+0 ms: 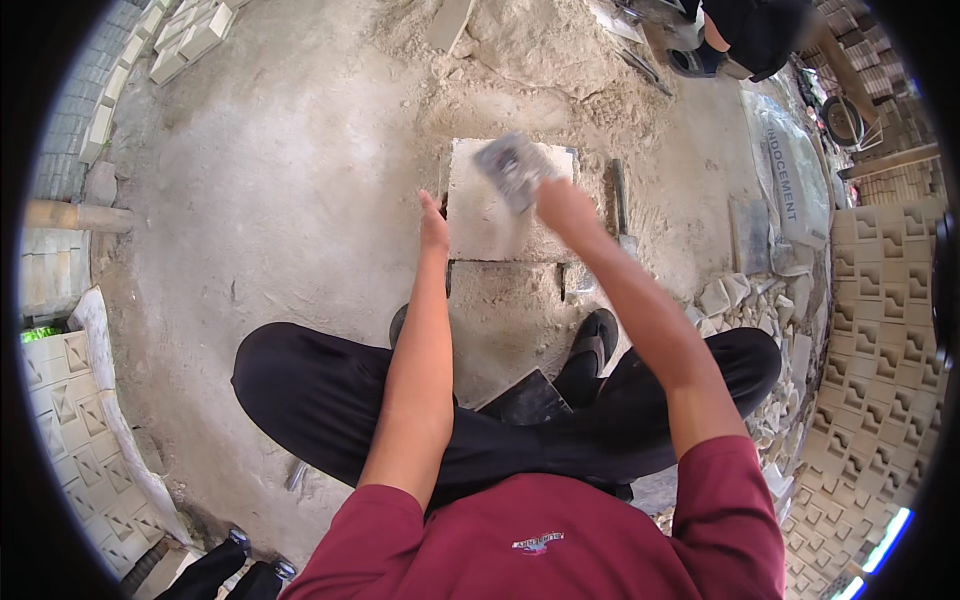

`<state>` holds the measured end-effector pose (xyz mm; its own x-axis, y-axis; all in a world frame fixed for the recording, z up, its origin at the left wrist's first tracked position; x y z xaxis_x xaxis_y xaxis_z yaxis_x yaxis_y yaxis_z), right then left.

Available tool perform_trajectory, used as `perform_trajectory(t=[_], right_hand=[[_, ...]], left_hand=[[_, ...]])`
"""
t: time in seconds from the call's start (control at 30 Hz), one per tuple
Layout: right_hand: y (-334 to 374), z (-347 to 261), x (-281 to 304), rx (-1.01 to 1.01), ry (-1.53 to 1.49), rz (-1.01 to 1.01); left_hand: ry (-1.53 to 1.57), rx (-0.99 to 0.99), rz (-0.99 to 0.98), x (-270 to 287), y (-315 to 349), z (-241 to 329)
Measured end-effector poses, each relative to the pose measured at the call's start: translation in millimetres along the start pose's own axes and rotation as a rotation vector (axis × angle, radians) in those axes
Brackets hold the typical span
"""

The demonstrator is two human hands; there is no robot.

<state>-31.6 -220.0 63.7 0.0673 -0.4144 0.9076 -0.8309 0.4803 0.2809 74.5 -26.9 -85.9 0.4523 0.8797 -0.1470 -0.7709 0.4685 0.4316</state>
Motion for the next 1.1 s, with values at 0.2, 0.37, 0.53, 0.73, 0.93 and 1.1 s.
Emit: perform_trajectory(t=[0.2,0.37,0.53,0.73,0.93,1.1], right_hand=[[-35,1,47,-0.064,-0.074,0.026],[-30,18,22,-0.057,-0.024,0.069],[10,-44,-10,0.07,-0.102,-0.047],[62,-73,-39,0.219,-0.034,-0.251],[-55,-33,14,0.22,-0.09,0.238],[3,-46,-46,0.309,-0.046,-0.056]], left_hand=[[-0.327,-0.008,0.305,60,9,0],[-0.249,0.003,0.247,22,20,20],[0.031,-0.049,0.221,38,21,20],[0.251,0.156,0.093,50,44,45],[0.069,0.124,0.01,38,36,47],[0.021,0.131,0.161,47,35,45]])
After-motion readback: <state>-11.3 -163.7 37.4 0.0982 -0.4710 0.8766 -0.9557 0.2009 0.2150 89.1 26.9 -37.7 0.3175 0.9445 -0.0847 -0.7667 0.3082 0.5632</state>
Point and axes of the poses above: each hand's wrist, its own y-axis away from the middle knuckle, its own x-axis out of the back of the hand, z = x × y, the point moved 4 cm from there along -y, towards the middle knuckle, and after that the axes turned 11 degrees about -y, right-handed, at the moved point
